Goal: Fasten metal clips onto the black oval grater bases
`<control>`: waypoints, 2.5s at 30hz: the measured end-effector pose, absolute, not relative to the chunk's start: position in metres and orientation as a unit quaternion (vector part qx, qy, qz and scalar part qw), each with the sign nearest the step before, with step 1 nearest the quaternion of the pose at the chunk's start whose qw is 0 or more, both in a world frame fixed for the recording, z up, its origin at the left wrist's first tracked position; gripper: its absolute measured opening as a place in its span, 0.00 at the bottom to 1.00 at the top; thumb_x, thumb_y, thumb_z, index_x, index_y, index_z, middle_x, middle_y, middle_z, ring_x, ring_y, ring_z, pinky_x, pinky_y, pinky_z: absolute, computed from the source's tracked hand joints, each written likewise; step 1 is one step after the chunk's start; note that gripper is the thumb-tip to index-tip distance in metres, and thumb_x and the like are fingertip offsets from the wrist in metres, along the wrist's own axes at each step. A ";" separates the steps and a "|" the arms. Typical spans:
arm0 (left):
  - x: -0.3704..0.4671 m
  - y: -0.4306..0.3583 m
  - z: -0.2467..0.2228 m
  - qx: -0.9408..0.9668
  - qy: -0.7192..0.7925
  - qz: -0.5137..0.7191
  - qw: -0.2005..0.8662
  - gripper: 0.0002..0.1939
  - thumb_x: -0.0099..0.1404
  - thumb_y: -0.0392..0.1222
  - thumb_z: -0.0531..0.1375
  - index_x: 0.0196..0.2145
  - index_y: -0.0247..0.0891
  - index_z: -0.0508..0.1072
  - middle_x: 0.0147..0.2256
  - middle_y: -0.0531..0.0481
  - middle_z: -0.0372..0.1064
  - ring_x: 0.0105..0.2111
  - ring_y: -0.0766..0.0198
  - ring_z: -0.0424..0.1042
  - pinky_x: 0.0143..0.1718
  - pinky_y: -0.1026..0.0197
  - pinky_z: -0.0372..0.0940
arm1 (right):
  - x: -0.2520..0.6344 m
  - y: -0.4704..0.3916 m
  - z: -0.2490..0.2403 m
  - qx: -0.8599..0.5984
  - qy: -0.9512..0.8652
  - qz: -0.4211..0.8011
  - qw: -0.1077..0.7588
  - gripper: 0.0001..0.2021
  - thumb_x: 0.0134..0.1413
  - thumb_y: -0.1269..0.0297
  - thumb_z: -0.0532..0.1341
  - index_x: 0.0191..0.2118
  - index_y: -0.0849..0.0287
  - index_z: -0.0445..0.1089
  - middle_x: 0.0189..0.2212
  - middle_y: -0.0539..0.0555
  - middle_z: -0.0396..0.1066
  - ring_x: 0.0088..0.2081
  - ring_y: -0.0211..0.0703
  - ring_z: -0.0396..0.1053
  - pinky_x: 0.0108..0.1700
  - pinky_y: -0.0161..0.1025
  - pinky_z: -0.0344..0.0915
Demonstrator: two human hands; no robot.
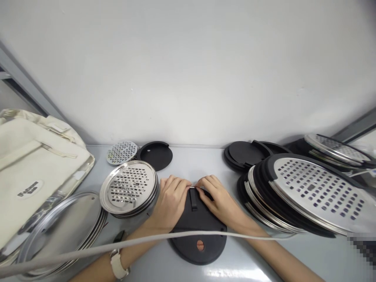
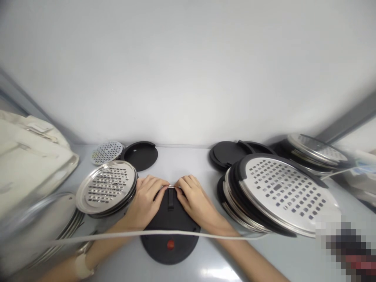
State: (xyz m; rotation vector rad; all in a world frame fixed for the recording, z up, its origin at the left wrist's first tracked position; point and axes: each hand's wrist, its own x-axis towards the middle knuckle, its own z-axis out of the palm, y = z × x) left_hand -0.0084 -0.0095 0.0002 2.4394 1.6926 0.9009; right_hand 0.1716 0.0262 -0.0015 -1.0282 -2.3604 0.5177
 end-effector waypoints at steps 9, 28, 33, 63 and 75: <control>-0.008 -0.009 0.000 0.782 0.558 0.278 0.014 0.06 0.68 0.32 0.52 0.33 0.38 0.66 0.32 0.51 0.67 0.36 0.59 0.64 0.41 0.54 0.52 | 0.171 0.026 0.000 -0.369 -0.871 0.179 0.270 0.06 0.63 0.71 0.51 0.38 0.56 0.63 0.35 0.55 0.66 0.39 0.47 0.63 0.41 0.45 0.64; -0.009 -0.009 0.000 0.777 0.532 0.330 0.067 0.07 0.67 0.30 0.54 0.33 0.38 0.68 0.31 0.53 0.68 0.36 0.62 0.65 0.41 0.56 0.53 | 0.172 0.027 -0.001 -0.364 -0.873 0.198 0.256 0.05 0.64 0.71 0.50 0.37 0.57 0.61 0.35 0.54 0.64 0.39 0.46 0.60 0.43 0.45 0.62; -0.009 -0.008 0.000 0.766 0.531 0.352 0.084 0.07 0.66 0.29 0.55 0.33 0.38 0.69 0.31 0.53 0.69 0.35 0.62 0.66 0.41 0.57 0.53 | 0.171 0.026 -0.004 -0.368 -0.873 0.189 0.259 0.06 0.65 0.71 0.50 0.36 0.57 0.61 0.34 0.54 0.64 0.39 0.45 0.60 0.42 0.44 0.62; -0.004 -0.007 -0.007 0.771 0.501 0.387 0.066 0.07 0.66 0.28 0.54 0.32 0.37 0.68 0.30 0.53 0.67 0.34 0.62 0.64 0.40 0.56 0.56 | 0.166 0.016 -0.005 -0.359 -0.908 0.031 0.214 0.06 0.61 0.75 0.53 0.40 0.65 0.67 0.35 0.59 0.68 0.37 0.48 0.62 0.39 0.45 0.65; -0.006 -0.007 -0.007 0.759 0.502 0.404 0.097 0.08 0.65 0.27 0.56 0.32 0.37 0.69 0.30 0.54 0.68 0.34 0.63 0.66 0.40 0.57 0.56 | 0.169 0.017 -0.002 -0.353 -0.905 0.053 0.230 0.07 0.62 0.74 0.52 0.40 0.64 0.67 0.35 0.59 0.69 0.38 0.48 0.64 0.40 0.45 0.65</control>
